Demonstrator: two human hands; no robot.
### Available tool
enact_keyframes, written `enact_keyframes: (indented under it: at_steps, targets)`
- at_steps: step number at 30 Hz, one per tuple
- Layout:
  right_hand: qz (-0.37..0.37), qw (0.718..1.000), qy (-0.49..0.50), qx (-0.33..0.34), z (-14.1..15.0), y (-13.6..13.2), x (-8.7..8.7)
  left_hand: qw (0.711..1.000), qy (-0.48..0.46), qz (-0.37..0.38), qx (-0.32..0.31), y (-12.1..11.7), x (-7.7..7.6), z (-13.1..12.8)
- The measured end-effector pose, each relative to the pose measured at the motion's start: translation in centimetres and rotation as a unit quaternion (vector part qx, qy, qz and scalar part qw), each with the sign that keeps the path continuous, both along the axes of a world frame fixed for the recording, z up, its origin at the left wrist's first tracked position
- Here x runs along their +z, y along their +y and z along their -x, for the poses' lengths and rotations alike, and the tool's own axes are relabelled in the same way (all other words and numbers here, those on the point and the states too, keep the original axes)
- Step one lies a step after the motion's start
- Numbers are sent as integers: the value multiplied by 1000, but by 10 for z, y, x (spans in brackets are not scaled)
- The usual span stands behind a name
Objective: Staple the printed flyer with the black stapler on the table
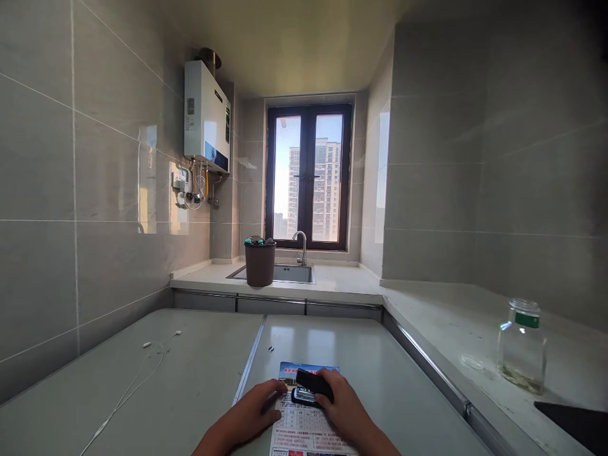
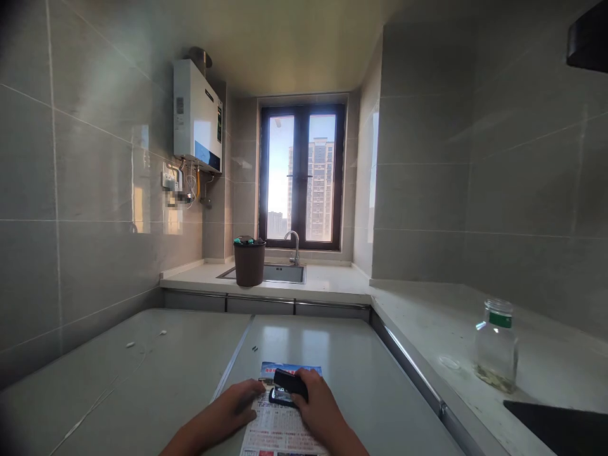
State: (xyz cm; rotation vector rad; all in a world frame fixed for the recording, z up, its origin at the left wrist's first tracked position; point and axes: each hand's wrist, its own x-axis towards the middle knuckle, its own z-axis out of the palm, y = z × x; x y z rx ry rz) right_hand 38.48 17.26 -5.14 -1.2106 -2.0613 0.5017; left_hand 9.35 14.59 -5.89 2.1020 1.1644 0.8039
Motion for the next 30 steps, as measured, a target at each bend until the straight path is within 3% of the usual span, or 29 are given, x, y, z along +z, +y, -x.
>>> enact_keyframes:
  at_steps: [8,16,23,30]
  targets:
    - [31,999,-3,-22,-9,1,13,1000,-12,18,-2,-1,1,2]
    - [49,998,25,-21,-10,7,-2,1000,-13,2,6,6,-7,3]
    - [32,998,43,-23,-17,19,5,1000,1,-3,-9,3,-5,2]
    - [38,996,64,-52,-24,34,-4,999,44,-8,-5,9,-11,-3]
